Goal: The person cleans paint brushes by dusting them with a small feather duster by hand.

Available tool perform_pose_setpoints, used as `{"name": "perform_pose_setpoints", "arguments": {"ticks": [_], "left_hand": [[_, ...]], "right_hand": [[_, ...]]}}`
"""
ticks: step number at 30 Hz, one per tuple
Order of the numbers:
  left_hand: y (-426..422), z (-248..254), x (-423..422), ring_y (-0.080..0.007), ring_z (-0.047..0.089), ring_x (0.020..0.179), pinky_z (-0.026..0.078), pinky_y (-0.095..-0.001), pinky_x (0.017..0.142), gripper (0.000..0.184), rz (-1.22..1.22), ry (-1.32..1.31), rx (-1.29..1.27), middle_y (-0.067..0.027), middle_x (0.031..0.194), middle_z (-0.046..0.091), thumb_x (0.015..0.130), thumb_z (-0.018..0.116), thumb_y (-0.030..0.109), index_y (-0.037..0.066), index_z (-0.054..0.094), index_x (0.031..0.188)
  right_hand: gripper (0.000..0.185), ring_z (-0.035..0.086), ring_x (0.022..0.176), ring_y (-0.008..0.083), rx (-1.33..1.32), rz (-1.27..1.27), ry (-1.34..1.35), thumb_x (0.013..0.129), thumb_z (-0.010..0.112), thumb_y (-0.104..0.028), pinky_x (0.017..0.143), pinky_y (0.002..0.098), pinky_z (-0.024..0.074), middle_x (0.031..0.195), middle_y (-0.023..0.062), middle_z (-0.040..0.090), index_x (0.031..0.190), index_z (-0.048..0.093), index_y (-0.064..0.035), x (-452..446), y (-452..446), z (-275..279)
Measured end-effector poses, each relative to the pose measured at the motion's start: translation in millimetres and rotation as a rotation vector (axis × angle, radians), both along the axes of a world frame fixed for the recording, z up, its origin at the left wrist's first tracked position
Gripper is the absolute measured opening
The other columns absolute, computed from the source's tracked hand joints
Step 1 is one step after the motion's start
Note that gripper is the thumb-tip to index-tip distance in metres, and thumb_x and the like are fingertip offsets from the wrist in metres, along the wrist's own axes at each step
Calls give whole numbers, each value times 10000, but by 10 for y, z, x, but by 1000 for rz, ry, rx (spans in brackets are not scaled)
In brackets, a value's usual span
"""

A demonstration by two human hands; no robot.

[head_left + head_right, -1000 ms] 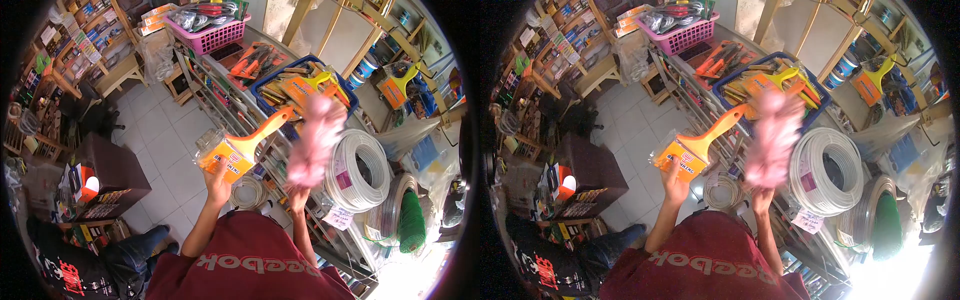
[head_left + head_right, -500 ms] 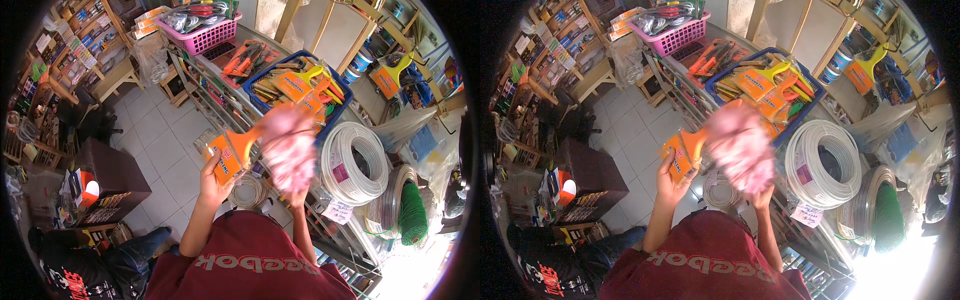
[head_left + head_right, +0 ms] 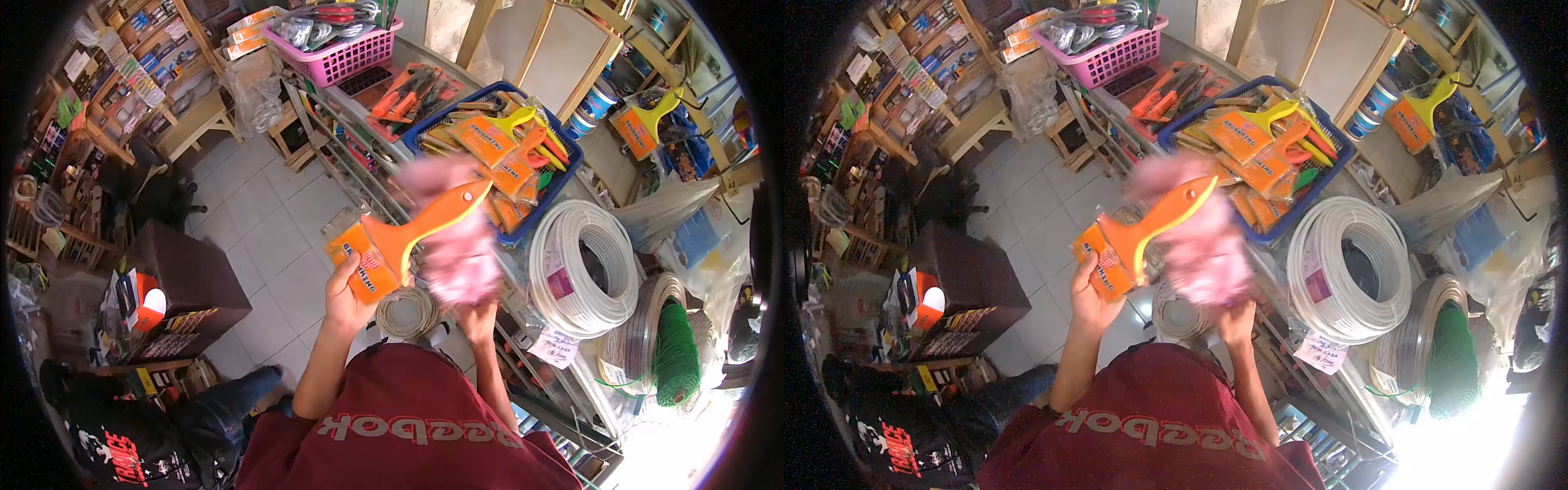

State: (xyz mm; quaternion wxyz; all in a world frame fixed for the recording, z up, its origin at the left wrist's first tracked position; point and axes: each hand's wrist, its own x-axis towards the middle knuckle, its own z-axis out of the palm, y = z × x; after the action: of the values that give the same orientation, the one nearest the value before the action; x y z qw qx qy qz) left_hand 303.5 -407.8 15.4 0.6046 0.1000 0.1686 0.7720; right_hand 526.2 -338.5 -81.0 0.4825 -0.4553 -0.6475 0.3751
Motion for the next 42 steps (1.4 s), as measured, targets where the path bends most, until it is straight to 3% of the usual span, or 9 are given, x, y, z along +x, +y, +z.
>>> {"name": "perform_pose_setpoints", "arguments": {"ticks": [3, 6, 9, 12, 16, 23, 30, 34, 42], "left_hand": [[3, -10, -27, -181, 559, 1069, 451, -383, 932, 371, 74, 88, -29, -65, 1174, 563, 917, 531, 179, 65, 445, 1259], [14, 36, -31, -166, 554, 1086, 450, -366, 937, 367, 104, 112, -72, -61, 1175, 564, 912, 540, 160, 59, 446, 1252], [13, -77, -70, -210, 528, 1139, 427, -426, 965, 379, 82, 141, -58, -76, 1241, 536, 939, 476, 215, 66, 427, 1284], [13, -45, -70, -169, 567, 1072, 460, -360, 926, 354, 74, 64, -74, -57, 1167, 570, 916, 531, 159, 54, 452, 1245], [53, 2, -68, -169, 566, 1073, 464, -362, 924, 353, 115, 115, -77, -56, 1167, 570, 915, 531, 159, 53, 451, 1243], [106, -96, -144, -194, 525, 1135, 423, -405, 967, 393, 167, 177, -60, -63, 1234, 539, 932, 490, 215, 80, 421, 1295], [206, -172, -133, -197, 528, 1124, 429, -399, 955, 408, 149, 213, -39, -39, 1231, 541, 925, 515, 264, 97, 433, 1288], [389, -56, -31, -214, 546, 1094, 457, -433, 914, 422, 87, 139, 34, -46, 1233, 541, 926, 513, 289, 109, 428, 1298], [1058, 689, 498, -222, 532, 1123, 454, -488, 924, 470, -149, 180, 205, -57, 1268, 518, 929, 498, 321, 115, 390, 1337]], "right_hand": [[339, 613, 794, 198, -233, 213, -733, 721, 595, -155, 734, 357, 474, 887, 120, 661, 994, 589, 45, 143, -34, 221], [305, 604, 787, 196, -152, 98, 227, 721, 585, -137, 721, 361, 469, 890, 100, 653, 963, 592, 48, 106, -26, -48], [332, 605, 793, 190, -48, -112, 295, 716, 588, -122, 729, 363, 470, 865, 84, 647, 998, 593, 54, -17, -27, -70], [425, 588, 907, 212, -390, 295, -702, 678, 604, -114, 805, 368, 466, 1002, 119, 611, 1068, 567, 51, 306, 67, 125], [392, 571, 957, 227, -196, 111, 291, 775, 598, -206, 839, 372, 456, 1059, 136, 591, 1071, 552, 47, 209, -17, -83], [480, 538, 1026, 196, -320, 279, -88, 818, 534, -181, 841, 316, 455, 1130, 116, 555, 1237, 428, 27, 454, 56, -276], [505, 540, 1056, 207, -489, 215, 390, 869, 528, -245, 889, 337, 441, 1199, 160, 539, 1269, 424, 44, 417, -150, -570], [278, 658, 721, 240, -171, 159, -200, 709, 656, -148, 667, 375, 516, 803, 142, 673, 960, 647, -27, 259, -170, -331], [359, 623, 769, 401, -445, 88, -721, 732, 625, -386, 682, 468, 502, 779, 239, 628, 807, 667, -37, 596, -473, -1018]]}}
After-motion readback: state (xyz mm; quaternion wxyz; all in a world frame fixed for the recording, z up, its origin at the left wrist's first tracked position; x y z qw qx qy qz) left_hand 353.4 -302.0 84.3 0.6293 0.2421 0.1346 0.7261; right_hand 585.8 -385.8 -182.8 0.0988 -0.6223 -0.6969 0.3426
